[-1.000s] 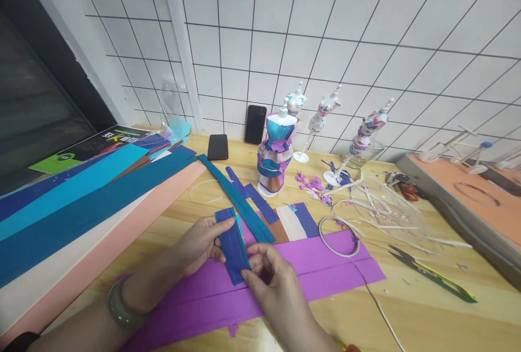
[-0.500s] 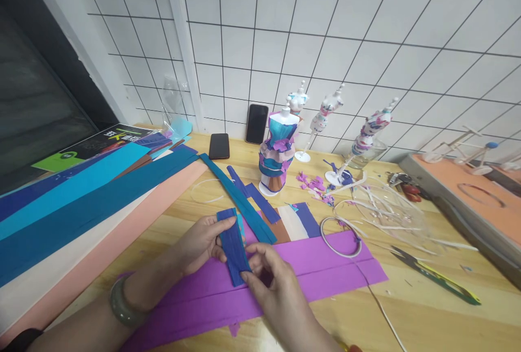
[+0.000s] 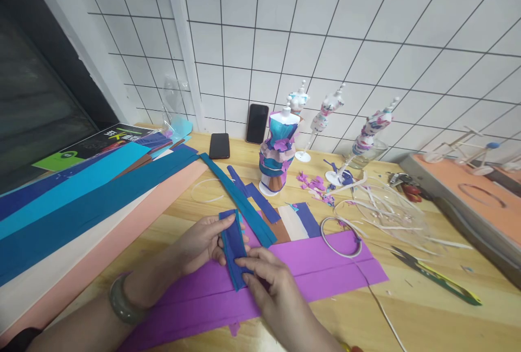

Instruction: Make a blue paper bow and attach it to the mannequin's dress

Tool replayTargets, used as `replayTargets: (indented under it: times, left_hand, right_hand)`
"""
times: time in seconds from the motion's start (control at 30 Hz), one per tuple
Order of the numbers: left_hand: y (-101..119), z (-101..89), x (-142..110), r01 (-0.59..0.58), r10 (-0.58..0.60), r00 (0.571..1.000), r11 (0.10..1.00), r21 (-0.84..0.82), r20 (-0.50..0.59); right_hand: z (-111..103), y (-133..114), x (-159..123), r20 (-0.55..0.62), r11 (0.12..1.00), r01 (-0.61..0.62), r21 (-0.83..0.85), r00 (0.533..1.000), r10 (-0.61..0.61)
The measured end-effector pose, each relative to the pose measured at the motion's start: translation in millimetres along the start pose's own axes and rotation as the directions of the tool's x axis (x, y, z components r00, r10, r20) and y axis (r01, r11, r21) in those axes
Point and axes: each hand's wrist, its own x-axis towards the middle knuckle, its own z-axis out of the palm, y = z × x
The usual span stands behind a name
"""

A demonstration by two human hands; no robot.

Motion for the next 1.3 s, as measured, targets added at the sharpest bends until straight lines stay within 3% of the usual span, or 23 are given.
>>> replayTargets:
  times: [0.23, 0.6, 0.83, 1.0, 1.3]
  left_hand:
    - [-0.9, -2.8, 2.1, -0.06, 0.061, 0.997, 0.998, 0.033, -0.05]
    - [-3.2, -7.0, 6.4, -0.072, 0.079, 0.986, 0.996, 0.053, -0.147]
    - [-2.9, -7.7, 5.0, -0.079, 0.083, 0.995, 0.994, 0.078, -0.051]
    - [-4.6, -2.4, 0.1, 0.011, -0.02, 0.999, 0.977, 0.212, 0.043]
    - [-4.6, 3.2, -0.7, 0.042, -0.048, 0.999, 0.96, 0.277, 0.014]
  right_hand:
    - [-0.1, -3.6, -0.8, 0.062, 1.0, -0.002, -0.008, 0.998, 0.002]
    - [2.9, -1.5, -0.2, 0.032, 0.998, -0.043, 0.046, 0.999, 0.041]
    - [3.6, 2.8, -1.7, -0.041, 0.982, -0.141, 0.124, 0.988, 0.147]
    - [2.6, 3.9, -1.7, -0.168, 0.966, -0.183, 0.182, 0.962, 0.213]
    - [5.9, 7.6, -2.0, -0.143, 0.937, -0.233, 0.262, 0.95, 0.276]
